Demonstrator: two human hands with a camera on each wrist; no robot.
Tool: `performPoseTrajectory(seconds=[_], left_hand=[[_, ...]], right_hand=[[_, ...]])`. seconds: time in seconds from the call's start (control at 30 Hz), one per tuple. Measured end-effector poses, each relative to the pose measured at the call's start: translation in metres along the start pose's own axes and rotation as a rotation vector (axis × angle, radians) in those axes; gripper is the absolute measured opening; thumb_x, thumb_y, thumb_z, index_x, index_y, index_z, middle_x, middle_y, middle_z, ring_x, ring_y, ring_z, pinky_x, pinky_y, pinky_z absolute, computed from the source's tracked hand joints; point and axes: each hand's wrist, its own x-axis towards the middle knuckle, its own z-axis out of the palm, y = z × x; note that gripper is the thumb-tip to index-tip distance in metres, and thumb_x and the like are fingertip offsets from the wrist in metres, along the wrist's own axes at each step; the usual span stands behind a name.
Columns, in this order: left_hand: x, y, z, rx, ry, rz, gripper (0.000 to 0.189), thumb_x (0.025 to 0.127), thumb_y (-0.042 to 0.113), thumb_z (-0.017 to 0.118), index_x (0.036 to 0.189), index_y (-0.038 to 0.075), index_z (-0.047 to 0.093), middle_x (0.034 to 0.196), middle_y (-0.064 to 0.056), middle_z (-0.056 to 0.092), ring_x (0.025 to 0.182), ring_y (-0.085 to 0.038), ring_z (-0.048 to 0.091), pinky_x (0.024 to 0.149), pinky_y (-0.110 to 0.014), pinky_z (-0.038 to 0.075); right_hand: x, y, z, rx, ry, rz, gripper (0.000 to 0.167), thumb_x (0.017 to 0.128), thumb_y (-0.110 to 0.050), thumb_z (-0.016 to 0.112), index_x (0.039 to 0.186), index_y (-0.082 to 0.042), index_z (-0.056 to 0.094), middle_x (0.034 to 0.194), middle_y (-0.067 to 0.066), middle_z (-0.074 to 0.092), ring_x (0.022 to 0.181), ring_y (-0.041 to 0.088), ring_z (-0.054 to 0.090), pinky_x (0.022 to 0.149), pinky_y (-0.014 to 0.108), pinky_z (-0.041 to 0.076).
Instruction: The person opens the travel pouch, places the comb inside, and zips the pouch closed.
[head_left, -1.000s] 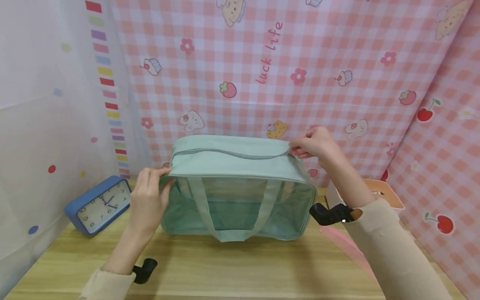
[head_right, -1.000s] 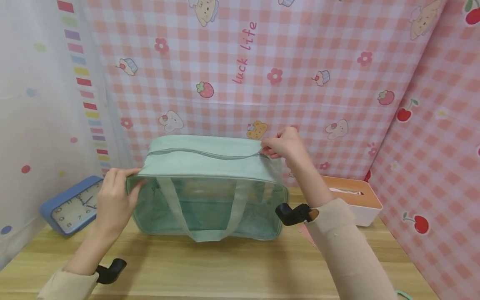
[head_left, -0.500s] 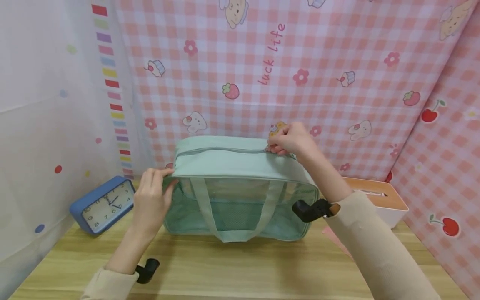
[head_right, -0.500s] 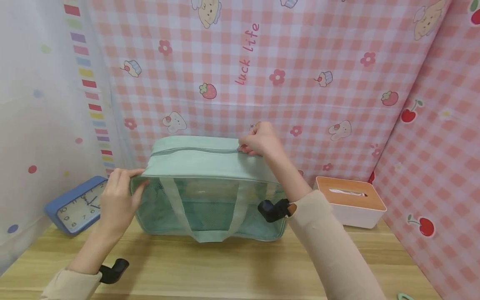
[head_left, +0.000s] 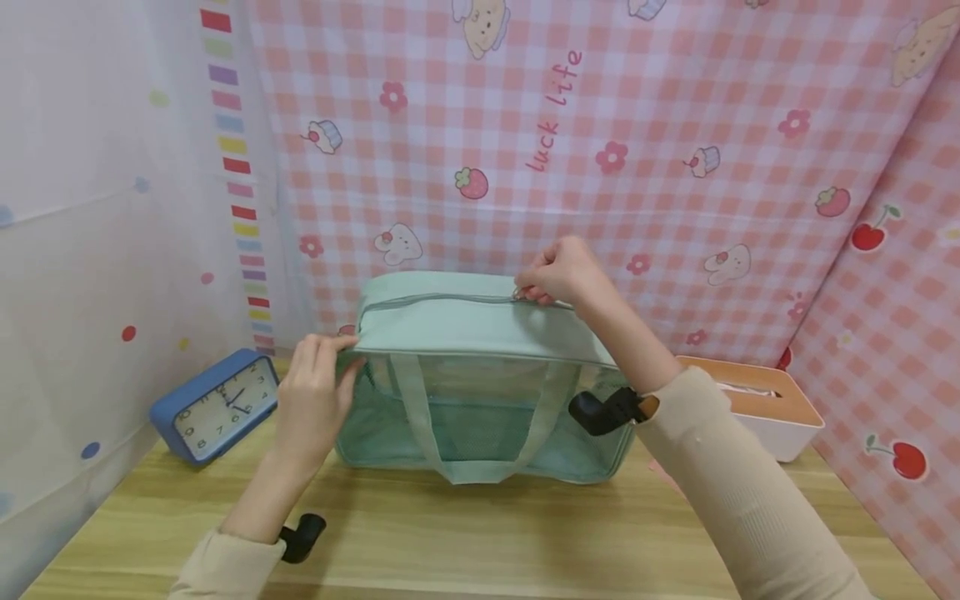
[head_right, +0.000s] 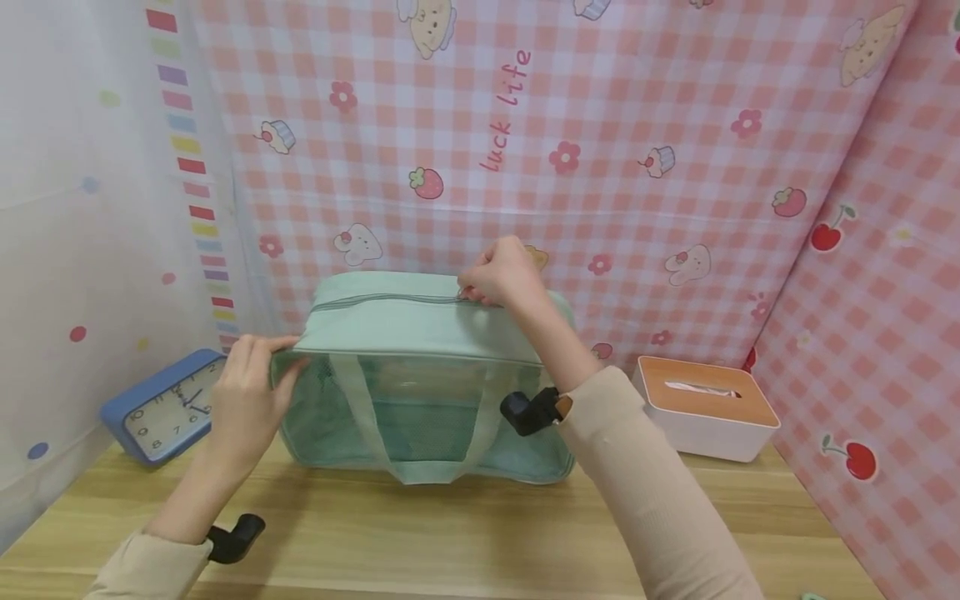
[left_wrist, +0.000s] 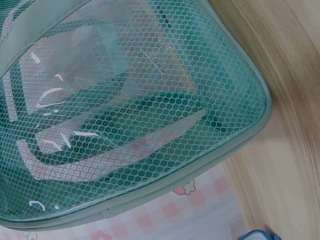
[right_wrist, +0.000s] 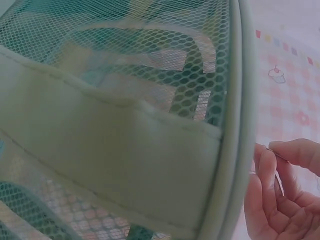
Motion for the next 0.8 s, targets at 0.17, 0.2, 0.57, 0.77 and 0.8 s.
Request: performPoseTrajectory(seconds=[0.17, 0.2, 0.57, 0.77, 0.8], left_hand=[[0.001, 0.001, 0.002, -0.001, -0.003, 0.0, 0.031, 0.067, -0.006, 0.075, 0.094, -0.003, 0.06, 0.081, -0.015, 0.055, 0.073, -0.027, 0.054, 0.053, -0.036, 0.051], [0.001, 0.001, 0.002, -0.001, -0.002, 0.002, 0.031, 0.067, -0.006, 0.075, 0.094, -0.003, 0.06, 0.081, -0.015, 0.055, 0.072, -0.027, 0.054, 0.053, -0.036, 0.051], [0.001, 0.0, 0.001, 0.011, 0.02, 0.031, 0.031, 0.066, -0.005, 0.076, 0.092, -0.003, 0.06, 0.08, -0.015, 0.055, 0.071, -0.027, 0.055, 0.048, -0.036, 0.05], [-0.001, -0.001, 0.002, 0.001, 0.021, 0.027, 0.031, 0.066, -0.006, 0.076, 0.092, -0.004, 0.06, 0.079, -0.015, 0.054, 0.071, -0.027, 0.054, 0.048, -0.035, 0.05], [-0.001, -0.001, 0.002, 0.003, 0.015, 0.024, 0.03, 0.067, -0.005, 0.075, 0.092, -0.004, 0.059, 0.079, -0.015, 0.054, 0.071, -0.026, 0.054, 0.049, -0.035, 0.05]], right_hand=[[-0.001, -0.002, -0.002, -0.066, 0.039, -0.028, 0.013, 0.078, -0.011, 0.067, 0.075, 0.001, 0.071, 0.059, 0.002, 0.065, 0.052, 0.009, 0.059, 0.054, 0.022, 0.052], [-0.002, -0.003, -0.002, -0.074, 0.046, -0.029, 0.013, 0.078, -0.012, 0.068, 0.075, 0.001, 0.071, 0.059, 0.002, 0.065, 0.051, 0.009, 0.059, 0.055, 0.022, 0.052], [-0.003, -0.012, 0.005, -0.037, 0.079, 0.01, 0.013, 0.076, -0.012, 0.068, 0.073, 0.001, 0.07, 0.06, 0.003, 0.066, 0.054, 0.01, 0.061, 0.056, 0.023, 0.054], [-0.003, -0.018, 0.014, -0.025, 0.056, -0.013, 0.017, 0.077, -0.011, 0.066, 0.063, -0.003, 0.066, 0.059, 0.004, 0.066, 0.054, 0.011, 0.061, 0.054, 0.021, 0.052], [-0.002, -0.019, 0.016, -0.023, 0.055, -0.015, 0.017, 0.077, -0.011, 0.066, 0.062, -0.003, 0.065, 0.059, 0.004, 0.066, 0.054, 0.011, 0.06, 0.053, 0.021, 0.052]])
